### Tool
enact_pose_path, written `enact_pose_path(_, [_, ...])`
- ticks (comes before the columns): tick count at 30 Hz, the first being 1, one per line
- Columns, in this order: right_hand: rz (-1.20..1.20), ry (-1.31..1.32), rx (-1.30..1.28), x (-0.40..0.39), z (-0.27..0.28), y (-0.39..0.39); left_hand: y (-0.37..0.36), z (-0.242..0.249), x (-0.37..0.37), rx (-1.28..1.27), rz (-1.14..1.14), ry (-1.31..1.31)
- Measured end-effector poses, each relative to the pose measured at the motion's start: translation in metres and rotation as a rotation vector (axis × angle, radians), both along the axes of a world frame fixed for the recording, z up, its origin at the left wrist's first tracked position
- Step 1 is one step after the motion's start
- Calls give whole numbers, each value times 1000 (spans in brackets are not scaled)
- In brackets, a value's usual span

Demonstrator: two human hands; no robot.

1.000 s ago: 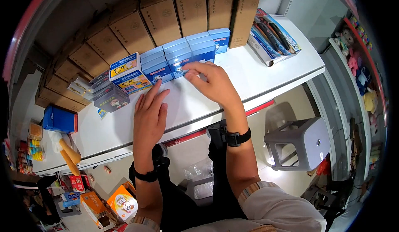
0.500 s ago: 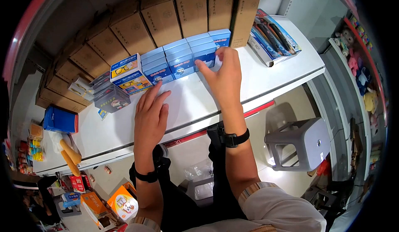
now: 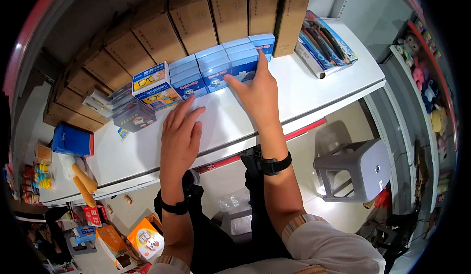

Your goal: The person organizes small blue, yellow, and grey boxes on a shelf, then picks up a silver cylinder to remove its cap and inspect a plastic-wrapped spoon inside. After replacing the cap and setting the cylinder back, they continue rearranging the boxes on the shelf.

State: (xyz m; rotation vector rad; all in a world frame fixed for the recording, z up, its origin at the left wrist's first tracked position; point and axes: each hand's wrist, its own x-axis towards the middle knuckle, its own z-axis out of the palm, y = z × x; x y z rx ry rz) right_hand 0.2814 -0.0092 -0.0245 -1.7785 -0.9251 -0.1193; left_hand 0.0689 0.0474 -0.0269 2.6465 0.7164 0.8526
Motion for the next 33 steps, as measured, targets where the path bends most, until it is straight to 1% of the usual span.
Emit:
enact_pose_path(1, [-1, -9, 17, 2, -2, 1, 0, 0, 0, -3, -2, -4])
enact_pose_path(4, [-42, 19, -82, 1, 0, 0, 0, -1, 0, -31, -13, -18])
enact_pose_path(7, [-37, 42, -52, 2, -3, 1, 1, -1, -1, -37, -20, -21])
enact_pose_path(19, [-33, 68, -66, -2, 8, -2, 4, -2, -2, -91, -66, -98])
enact_pose_path(22, [-9, 109, -124, -3, 16, -5, 2, 0, -1, -103, -55, -91])
enact_pose_path(25, [-141, -79, -68, 4, -6, 0, 1, -1, -1, -85, -40, -67])
enact_pose_path(28, [-94, -18, -102, 7, -7, 0, 0, -1, -2, -57, -34, -42])
enact_pose_path(31, [-69, -26, 5, 5, -7, 1, -1, -3, -3, -41, -33, -38])
enact_pose_path(33, [-87, -54, 5, 6, -9, 2, -1, -4, -3, -40, -33, -38])
